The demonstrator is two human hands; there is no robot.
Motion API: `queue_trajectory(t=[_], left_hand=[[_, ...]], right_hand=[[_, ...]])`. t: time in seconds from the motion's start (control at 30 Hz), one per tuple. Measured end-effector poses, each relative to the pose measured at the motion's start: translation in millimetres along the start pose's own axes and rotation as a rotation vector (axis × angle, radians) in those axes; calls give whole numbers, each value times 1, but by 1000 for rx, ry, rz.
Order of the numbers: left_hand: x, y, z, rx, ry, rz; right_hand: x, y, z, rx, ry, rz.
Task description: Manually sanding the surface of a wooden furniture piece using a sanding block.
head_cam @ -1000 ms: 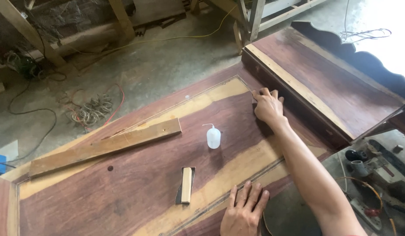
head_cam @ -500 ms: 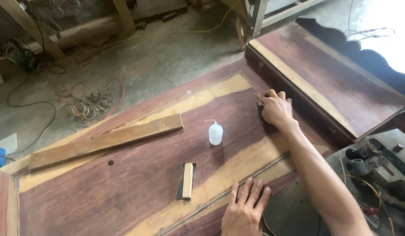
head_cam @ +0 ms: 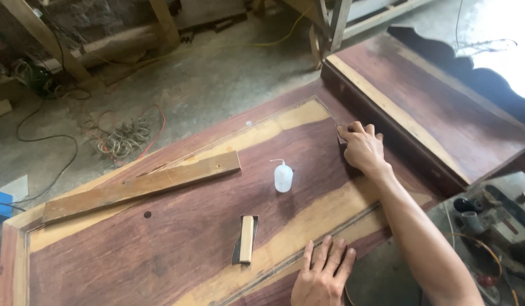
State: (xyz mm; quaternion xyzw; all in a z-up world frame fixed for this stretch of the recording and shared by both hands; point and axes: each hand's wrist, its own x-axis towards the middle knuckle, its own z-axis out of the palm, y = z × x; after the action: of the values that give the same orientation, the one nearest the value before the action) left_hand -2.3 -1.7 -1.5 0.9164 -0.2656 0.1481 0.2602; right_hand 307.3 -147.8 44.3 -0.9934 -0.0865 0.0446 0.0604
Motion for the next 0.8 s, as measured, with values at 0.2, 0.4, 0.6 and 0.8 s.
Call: queue_trajectory(t=[0.2,0.4,0.6,0.8], left_hand=[[-2,-4,9,33,52,15],[4,3,-4,87,81,5],[-2,-6,12,32,90,24],[0,-1,5,79,71,10]], right_hand=[[37,-11,-8,47,-26,12],[-17,-5,-5,29,-36,18],[46,-12,-1,3,10,22],[-15,-7,-6,55,-13,5]])
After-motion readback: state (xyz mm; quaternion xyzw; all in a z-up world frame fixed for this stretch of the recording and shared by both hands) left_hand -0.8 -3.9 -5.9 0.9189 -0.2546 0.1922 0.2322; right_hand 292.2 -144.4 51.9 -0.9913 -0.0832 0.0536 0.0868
